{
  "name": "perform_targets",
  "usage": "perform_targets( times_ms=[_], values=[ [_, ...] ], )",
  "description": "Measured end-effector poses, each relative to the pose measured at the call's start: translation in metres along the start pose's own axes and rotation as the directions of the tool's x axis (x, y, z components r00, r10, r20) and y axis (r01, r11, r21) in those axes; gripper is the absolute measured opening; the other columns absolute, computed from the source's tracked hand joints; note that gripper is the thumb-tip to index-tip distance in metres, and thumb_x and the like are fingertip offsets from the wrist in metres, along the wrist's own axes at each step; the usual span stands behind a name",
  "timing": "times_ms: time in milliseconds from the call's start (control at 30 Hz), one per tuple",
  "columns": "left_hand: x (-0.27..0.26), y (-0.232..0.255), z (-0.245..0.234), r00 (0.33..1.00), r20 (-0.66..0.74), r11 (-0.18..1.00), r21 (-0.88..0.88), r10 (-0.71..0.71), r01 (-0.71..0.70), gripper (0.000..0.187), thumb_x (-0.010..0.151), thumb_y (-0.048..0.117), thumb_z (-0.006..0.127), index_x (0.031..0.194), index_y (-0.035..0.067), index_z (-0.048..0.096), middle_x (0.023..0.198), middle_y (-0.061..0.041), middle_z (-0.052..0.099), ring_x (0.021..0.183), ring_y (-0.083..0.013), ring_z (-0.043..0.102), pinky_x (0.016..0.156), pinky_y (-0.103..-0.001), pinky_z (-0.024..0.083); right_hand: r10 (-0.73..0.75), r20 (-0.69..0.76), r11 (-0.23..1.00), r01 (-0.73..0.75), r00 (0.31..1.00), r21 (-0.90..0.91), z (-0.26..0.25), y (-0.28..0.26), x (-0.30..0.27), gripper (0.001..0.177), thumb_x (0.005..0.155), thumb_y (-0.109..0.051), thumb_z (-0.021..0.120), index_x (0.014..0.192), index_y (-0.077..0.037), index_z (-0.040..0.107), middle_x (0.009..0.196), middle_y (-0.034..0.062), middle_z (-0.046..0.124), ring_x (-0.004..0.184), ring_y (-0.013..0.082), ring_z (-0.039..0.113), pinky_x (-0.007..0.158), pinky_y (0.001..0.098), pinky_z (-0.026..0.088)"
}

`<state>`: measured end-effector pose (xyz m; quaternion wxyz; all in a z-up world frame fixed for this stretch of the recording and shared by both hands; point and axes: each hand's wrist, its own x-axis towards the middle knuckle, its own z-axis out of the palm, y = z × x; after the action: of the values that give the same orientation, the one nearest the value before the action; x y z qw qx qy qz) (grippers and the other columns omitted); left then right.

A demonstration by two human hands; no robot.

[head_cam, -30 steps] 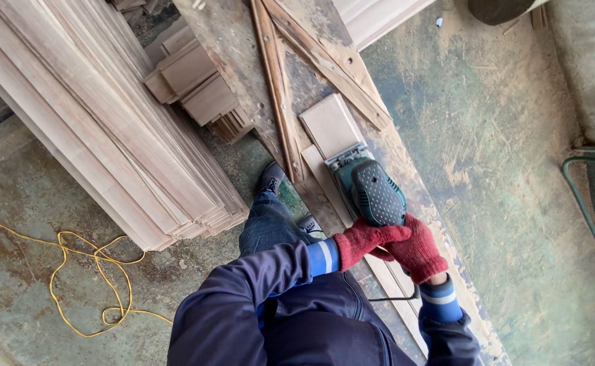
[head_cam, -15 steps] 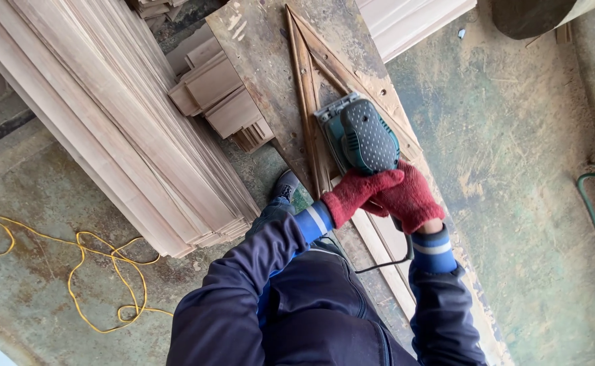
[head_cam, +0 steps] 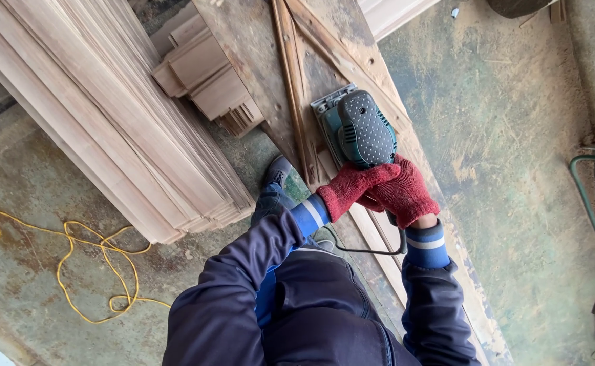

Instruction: Sanding a piece of wood using both an orbital sander and a sanding block.

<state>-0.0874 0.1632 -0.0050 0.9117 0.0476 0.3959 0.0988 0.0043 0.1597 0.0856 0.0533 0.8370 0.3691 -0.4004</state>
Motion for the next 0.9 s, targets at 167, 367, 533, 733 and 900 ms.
perform_targets(
  times_ms=[167, 367, 533, 733, 900],
  values=[
    [0.002, -0.059, 0.029, 0.999, -0.018, 0.999, 0.022, -0.038, 0.039, 0.092, 0.064, 0.030, 0.094, 0.134, -0.014, 0.052, 0.107, -0.041, 0.066, 0.089, -0.0590, 0.069, 0.073, -0.063, 0.065, -0.250, -0.027, 0.968, 0.249, 0.968, -0.032, 0.022, 0.136, 0.008, 0.044, 0.080, -0.038, 0.079, 0.108, -0.006, 0.068, 0.094, 0.0126, 0.077, 0.083, 0.0230, 0.071, 0.075, 0.0385, 0.055],
    [-0.003, -0.171, 0.075, 0.999, -0.020, 0.998, 0.058, 0.031, -0.030, 0.090, 0.063, 0.032, 0.095, 0.131, -0.012, 0.056, 0.106, -0.038, 0.068, 0.088, -0.0565, 0.071, 0.072, -0.061, 0.066, 0.245, -0.099, 0.970, -0.242, 0.965, 0.040, 0.025, 0.199, -0.058, 0.029, 0.094, -0.026, 0.051, 0.098, -0.014, 0.077, 0.086, 0.0090, 0.077, 0.109, 0.0388, 0.071, 0.082, 0.0578, 0.057],
    [0.059, -0.289, 0.094, 0.998, -0.050, 0.993, 0.116, 0.029, -0.023, 0.089, 0.060, 0.029, 0.095, 0.128, -0.016, 0.059, 0.109, -0.042, 0.065, 0.087, -0.0620, 0.067, 0.065, -0.068, 0.063, -0.265, -0.143, 0.956, 0.279, 0.954, 0.092, 0.050, 0.354, -0.090, 0.036, 0.081, -0.030, 0.077, 0.101, -0.003, 0.066, 0.084, 0.0112, 0.072, 0.074, 0.0203, 0.062, 0.071, 0.0379, 0.052],
    [0.042, -0.399, 0.144, 1.000, 0.015, 0.986, 0.167, -0.003, 0.001, 0.077, 0.061, 0.036, 0.097, 0.118, -0.007, 0.069, 0.101, -0.034, 0.069, 0.080, -0.0569, 0.069, 0.059, -0.065, 0.062, 0.044, -0.169, 0.984, -0.014, 0.985, 0.180, 0.057, 0.452, -0.127, 0.035, 0.088, -0.039, 0.063, 0.096, -0.006, 0.071, 0.071, 0.0171, 0.066, 0.080, 0.0371, 0.069, 0.073, 0.0473, 0.055],
    [0.037, -0.456, 0.171, 0.990, 0.032, 0.946, 0.302, -0.136, 0.120, 0.078, 0.058, 0.046, 0.096, 0.113, -0.004, 0.071, 0.096, -0.029, 0.072, 0.082, -0.0482, 0.072, 0.065, -0.058, 0.064, 0.138, -0.171, 0.970, -0.098, 0.976, 0.223, 0.056, 0.502, -0.180, 0.039, 0.090, -0.034, 0.061, 0.095, 0.005, 0.069, 0.069, 0.0257, 0.065, 0.078, 0.0433, 0.068, 0.071, 0.0514, 0.053]
  ],
)
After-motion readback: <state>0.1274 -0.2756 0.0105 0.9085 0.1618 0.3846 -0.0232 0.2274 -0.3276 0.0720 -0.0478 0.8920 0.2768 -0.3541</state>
